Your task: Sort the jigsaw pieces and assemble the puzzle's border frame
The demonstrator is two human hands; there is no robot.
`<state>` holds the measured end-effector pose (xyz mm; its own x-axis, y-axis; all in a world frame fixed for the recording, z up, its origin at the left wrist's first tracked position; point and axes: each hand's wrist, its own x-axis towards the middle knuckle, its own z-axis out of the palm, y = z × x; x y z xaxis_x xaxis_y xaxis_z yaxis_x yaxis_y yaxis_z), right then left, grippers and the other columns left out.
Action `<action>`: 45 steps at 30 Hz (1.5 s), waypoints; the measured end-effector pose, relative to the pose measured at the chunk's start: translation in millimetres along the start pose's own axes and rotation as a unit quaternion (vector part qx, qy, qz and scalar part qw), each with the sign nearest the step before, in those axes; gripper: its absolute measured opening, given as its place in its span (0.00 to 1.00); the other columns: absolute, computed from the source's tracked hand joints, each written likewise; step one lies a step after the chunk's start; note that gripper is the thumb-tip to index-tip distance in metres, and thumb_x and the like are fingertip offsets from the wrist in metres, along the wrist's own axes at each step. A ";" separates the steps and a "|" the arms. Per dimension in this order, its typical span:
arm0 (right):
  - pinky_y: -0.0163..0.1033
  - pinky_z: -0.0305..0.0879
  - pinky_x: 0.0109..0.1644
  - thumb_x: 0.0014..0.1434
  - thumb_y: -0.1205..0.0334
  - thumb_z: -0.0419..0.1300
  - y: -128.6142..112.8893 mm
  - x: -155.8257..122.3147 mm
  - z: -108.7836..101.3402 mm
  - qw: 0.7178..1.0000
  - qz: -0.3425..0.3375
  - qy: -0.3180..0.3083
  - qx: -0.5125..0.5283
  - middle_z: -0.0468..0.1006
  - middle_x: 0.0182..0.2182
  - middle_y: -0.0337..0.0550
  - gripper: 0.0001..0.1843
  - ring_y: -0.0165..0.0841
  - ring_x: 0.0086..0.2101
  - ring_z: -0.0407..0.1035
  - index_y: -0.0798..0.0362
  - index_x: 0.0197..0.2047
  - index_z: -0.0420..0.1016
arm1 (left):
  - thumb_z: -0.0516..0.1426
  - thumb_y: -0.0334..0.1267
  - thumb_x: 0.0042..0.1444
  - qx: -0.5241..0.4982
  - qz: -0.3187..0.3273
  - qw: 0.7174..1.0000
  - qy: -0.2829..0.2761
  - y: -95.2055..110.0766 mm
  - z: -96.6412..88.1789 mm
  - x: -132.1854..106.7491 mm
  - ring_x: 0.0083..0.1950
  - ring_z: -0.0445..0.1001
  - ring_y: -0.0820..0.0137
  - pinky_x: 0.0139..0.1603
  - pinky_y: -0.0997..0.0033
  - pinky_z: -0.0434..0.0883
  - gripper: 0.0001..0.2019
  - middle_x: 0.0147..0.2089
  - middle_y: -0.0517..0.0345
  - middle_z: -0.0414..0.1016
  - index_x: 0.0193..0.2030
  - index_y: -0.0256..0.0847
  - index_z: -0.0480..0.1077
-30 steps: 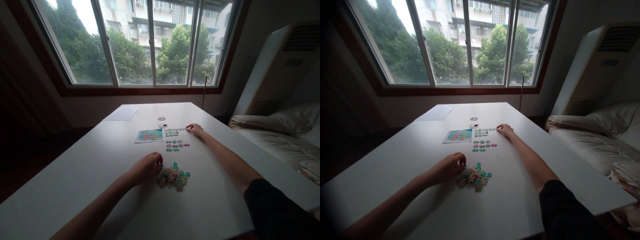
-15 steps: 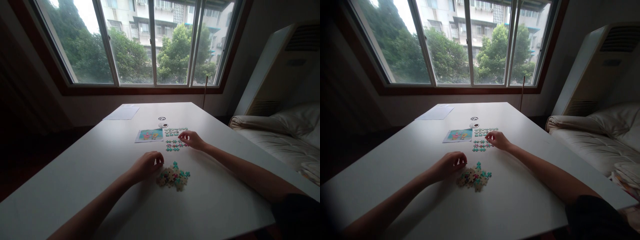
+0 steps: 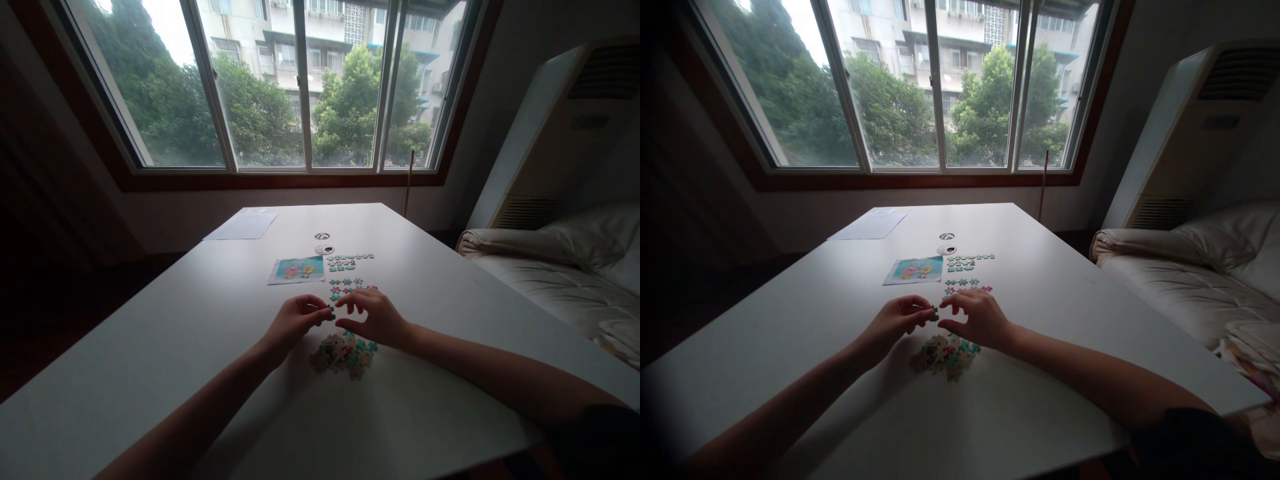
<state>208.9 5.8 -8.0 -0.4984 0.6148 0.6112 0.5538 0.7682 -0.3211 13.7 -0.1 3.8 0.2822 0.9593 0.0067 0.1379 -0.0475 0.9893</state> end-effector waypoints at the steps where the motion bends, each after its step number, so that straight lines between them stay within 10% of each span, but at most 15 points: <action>1: 0.34 0.58 0.33 0.51 0.51 0.60 -0.2 0.1 0.5 1.000 -0.001 0.002 0.000 0.72 0.25 0.36 0.14 0.26 0.24 0.64 0.51 0.38 0.71 | 0.63 0.41 0.42 -0.005 -0.003 1.000 -0.003 0.2 0.9 -0.7 0.24 0.64 0.76 0.23 0.78 0.59 0.12 0.22 0.61 0.70 0.27 0.35 0.68; 15: 0.35 0.58 0.34 0.54 0.55 0.59 6.6 1.1 -8.3 0.997 -0.065 0.040 -0.013 0.73 0.24 0.36 0.11 0.25 0.24 0.64 0.52 0.39 0.71 | 0.53 0.40 0.54 0.104 0.085 0.990 -0.037 -3.1 -3.3 0.9 0.30 0.70 0.70 0.30 0.73 0.66 0.09 0.29 0.55 0.74 0.34 0.36 0.68; 20: 0.34 0.59 0.32 0.54 0.57 0.59 23.2 5.1 -14.6 0.994 -0.040 0.097 -0.032 0.73 0.23 0.35 0.11 0.25 0.22 0.63 0.53 0.40 0.71 | 0.47 0.26 0.56 0.411 0.243 0.872 -0.103 -15.0 -14.2 -0.3 0.44 0.66 0.65 0.45 0.64 0.64 0.17 0.43 0.53 0.71 0.48 0.45 0.68; 26: 0.34 0.61 0.32 0.53 0.57 0.60 29.7 6.9 -15.8 0.991 -0.021 0.126 -0.031 0.72 0.22 0.35 0.11 0.24 0.21 0.62 0.52 0.39 0.71 | 0.50 0.28 0.57 0.556 0.278 0.764 -0.173 -17.8 -12.1 -0.5 0.48 0.63 0.61 0.48 0.58 0.62 0.24 0.51 0.54 0.62 0.56 0.60 0.59; 45: 0.34 0.61 0.31 0.54 0.56 0.59 33.2 6.9 -16.2 0.990 -0.033 0.136 -0.033 0.73 0.21 0.35 0.11 0.24 0.20 0.63 0.52 0.39 0.71 | 0.53 0.34 0.56 0.601 0.228 0.765 -0.046 -16.4 -24.7 -0.2 0.42 0.66 0.64 0.41 0.65 0.66 0.05 0.40 0.53 0.70 0.37 0.40 0.70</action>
<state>234.6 32.6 -2.7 -0.3418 0.4864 0.8041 0.5730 0.7861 -0.2319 -12.1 7.4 -8.8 0.6183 0.7461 0.2469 0.7630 -0.6452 0.0390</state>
